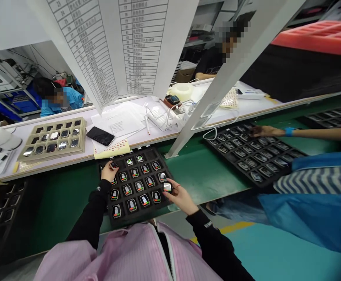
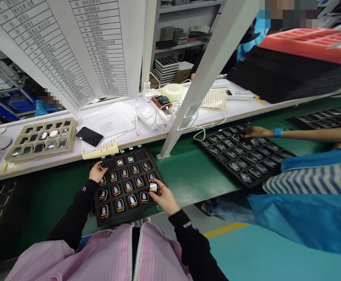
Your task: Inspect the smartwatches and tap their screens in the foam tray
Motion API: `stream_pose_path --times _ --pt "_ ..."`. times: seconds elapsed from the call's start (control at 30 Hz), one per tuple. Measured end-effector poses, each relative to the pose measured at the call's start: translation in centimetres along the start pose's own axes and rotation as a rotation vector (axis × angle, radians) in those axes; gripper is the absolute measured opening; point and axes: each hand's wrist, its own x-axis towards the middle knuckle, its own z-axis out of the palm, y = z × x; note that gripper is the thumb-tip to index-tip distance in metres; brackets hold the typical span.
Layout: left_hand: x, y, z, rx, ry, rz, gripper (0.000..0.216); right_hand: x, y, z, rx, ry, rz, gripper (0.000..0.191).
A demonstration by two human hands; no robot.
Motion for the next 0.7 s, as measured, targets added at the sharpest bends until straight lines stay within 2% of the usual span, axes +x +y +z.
stream_pose_path --times 0.1,0.17,0.37,0.47,0.53,0.6,0.7 --pt "1.0 -0.1 0.9 0.065 -0.018 0.043 0.055 1.8 1.8 0.9 -0.395 0.061 -0.066 0.062" --pt "1.3 -0.4 1.6 0.097 -0.043 0.074 0.056 2.6 2.6 1.7 -0.547 0.082 -0.124 0.060" --pt "1.3 -1.0 2.7 0.143 -0.088 0.128 0.060 3.6 4.6 3.0 -0.644 0.067 -0.153 0.056" --pt "0.7 -0.4 2.5 0.123 -0.059 0.115 0.067 3.7 4.1 2.8 -0.647 0.126 -0.178 0.055" --pt "-0.4 1.0 1.8 0.088 -0.069 0.106 0.063 3.4 1.9 2.0 -0.583 0.192 -0.195 0.055" --pt "-2.3 3.5 0.1 0.033 -0.152 0.126 0.048 2.3 -2.1 0.5 -0.420 0.223 -0.246 0.054" --pt "-7.1 8.6 -5.2 -0.087 -0.311 0.261 0.035 -0.8 -9.9 -2.5 -0.168 0.257 -0.476 0.046"
